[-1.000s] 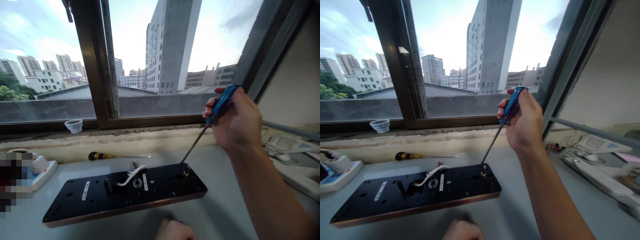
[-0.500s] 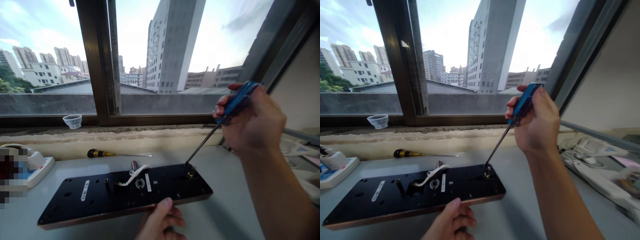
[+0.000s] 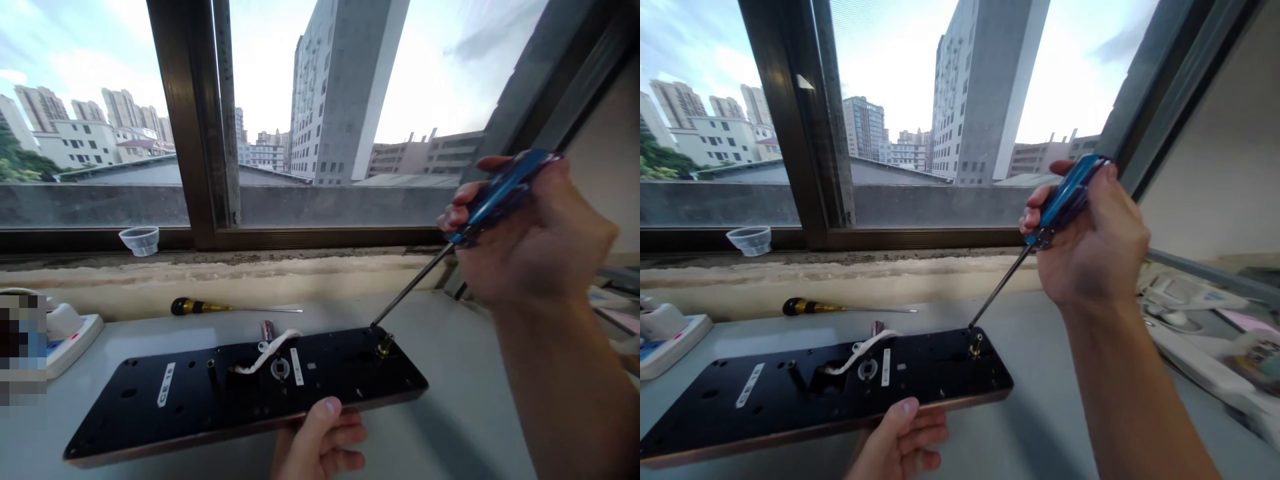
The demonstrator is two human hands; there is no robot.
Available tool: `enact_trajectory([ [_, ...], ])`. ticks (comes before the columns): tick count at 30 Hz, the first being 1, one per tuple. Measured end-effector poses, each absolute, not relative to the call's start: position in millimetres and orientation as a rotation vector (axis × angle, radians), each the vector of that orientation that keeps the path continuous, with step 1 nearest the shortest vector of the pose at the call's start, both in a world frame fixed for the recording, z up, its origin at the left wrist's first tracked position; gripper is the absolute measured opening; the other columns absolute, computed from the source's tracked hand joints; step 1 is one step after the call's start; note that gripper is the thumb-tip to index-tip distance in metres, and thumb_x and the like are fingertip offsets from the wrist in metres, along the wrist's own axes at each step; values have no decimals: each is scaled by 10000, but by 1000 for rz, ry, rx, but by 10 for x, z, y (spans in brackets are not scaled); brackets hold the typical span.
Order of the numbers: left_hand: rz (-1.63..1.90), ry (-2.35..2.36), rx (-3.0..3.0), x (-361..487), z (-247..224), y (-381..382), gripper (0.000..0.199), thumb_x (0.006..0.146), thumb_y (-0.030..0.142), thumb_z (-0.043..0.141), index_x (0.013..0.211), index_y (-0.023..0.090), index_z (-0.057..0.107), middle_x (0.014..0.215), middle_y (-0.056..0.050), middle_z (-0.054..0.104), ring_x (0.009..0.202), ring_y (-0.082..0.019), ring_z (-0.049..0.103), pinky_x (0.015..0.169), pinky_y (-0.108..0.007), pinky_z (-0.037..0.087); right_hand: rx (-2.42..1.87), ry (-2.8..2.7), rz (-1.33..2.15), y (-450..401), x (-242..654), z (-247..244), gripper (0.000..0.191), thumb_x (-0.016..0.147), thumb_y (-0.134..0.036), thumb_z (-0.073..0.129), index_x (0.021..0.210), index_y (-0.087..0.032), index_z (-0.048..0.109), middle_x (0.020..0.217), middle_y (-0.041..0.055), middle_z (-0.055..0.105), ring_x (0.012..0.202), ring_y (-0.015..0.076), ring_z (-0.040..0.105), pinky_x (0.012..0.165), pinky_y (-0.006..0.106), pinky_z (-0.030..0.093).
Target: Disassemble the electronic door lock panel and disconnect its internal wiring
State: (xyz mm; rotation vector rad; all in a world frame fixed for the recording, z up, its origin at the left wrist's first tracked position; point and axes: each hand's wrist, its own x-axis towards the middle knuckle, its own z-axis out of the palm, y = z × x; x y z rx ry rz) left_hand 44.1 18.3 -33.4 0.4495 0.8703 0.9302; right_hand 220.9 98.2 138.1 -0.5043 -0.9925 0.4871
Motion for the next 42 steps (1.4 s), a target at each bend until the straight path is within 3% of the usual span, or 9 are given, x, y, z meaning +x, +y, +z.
enact_trajectory([
  [13,924,853,454,436,-357,184,378,597,407,684,811,102,619,857,-134,663,819,-235,617,663,-303,471,-540,-987,516,1012,2167,1346,390,919,-248,234,786,-106,573,578,61,514,437,140,469,414,246,322],
  [25,940,876,426,450,-350,185,439,534,433,720,793,93,622,823,-137,673,773,-233,626,642,-303,476,-553,-959,489,1045,2175,1331,377,918,-246,240,781,-109,564,563,52,511,456,126,477,419,218,357],
  [32,944,858,424,446,-377,190,394,553,407,716,791,107,624,812,-123,675,787,-235,628,645,-299,478,-527,-1065,513,1059,2171,1300,211,869,-211,400,809,-122,582,610,57,528,543,137,529,470,226,432],
  [38,941,864,408,457,-378,189,375,551,374,731,794,112,616,788,-107,683,761,-217,633,633,-285,481,-438,-1412,740,964,2146,1282,422,724,-467,627,998,-148,585,696,38,559,517,136,511,486,274,449],
  [42,944,858,421,461,-378,185,380,551,386,726,798,119,616,790,-103,684,766,-222,633,644,-294,480,-460,-1309,647,977,2086,1267,340,682,-407,682,860,-139,573,700,29,547,597,140,545,522,255,463],
])
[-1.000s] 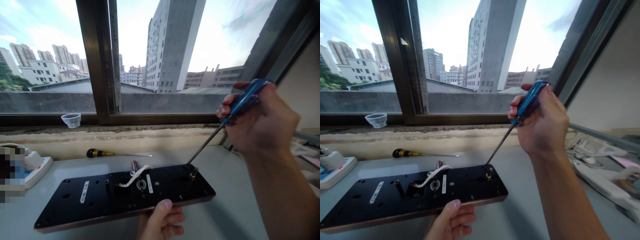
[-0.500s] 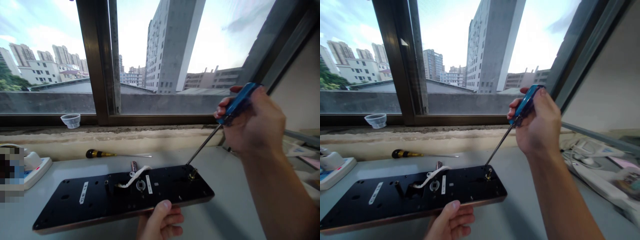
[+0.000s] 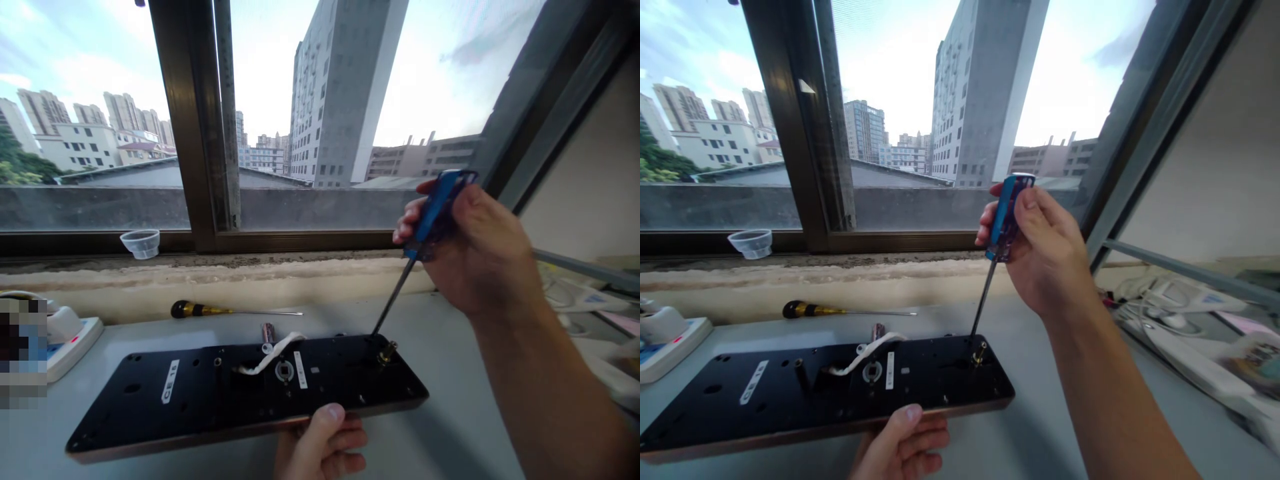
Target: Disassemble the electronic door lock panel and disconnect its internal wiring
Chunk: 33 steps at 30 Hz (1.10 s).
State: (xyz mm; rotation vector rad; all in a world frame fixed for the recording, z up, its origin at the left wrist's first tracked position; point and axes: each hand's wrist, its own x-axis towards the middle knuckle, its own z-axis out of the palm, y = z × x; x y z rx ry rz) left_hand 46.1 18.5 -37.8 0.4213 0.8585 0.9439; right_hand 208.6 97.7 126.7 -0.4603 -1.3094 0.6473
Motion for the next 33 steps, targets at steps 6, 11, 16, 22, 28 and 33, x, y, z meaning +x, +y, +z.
enact_trajectory([
  [6,958,851,400,448,-360,184,400,537,403,725,784,110,613,773,-107,686,770,-233,637,663,-307,480,-500,-1146,436,977,2061,1329,152,710,-212,612,766,-169,478,633,6,541,424,111,478,386,218,376],
  [11,974,868,351,464,-368,186,398,519,379,743,774,107,603,743,-104,693,748,-227,644,656,-296,486,-615,-1041,460,979,2078,1367,258,900,-229,331,806,-124,547,614,39,531,552,127,536,474,225,434],
  [16,962,858,351,464,-389,197,381,537,364,737,788,111,603,746,-99,697,741,-224,647,647,-292,490,-614,-1069,406,981,2081,1359,62,760,-161,535,741,-176,478,627,1,557,496,146,539,472,268,455],
  [22,961,841,351,446,-383,193,373,554,357,731,798,102,609,759,-100,698,745,-213,647,644,-274,493,-639,-1089,463,943,2098,1370,245,884,-283,394,830,-132,578,651,37,554,519,105,506,443,210,405],
  [28,974,847,327,457,-387,193,325,577,322,722,788,111,595,742,-99,696,724,-216,650,626,-279,495,-597,-1061,298,937,2071,1373,262,560,-210,698,708,-177,485,636,-23,541,545,162,557,521,307,487],
  [33,969,852,322,461,-362,190,276,619,306,686,792,110,598,761,-105,694,738,-216,649,641,-279,493,-675,-1018,277,942,2053,1388,234,726,-381,569,850,-198,494,608,-17,527,417,108,455,349,214,340],
])
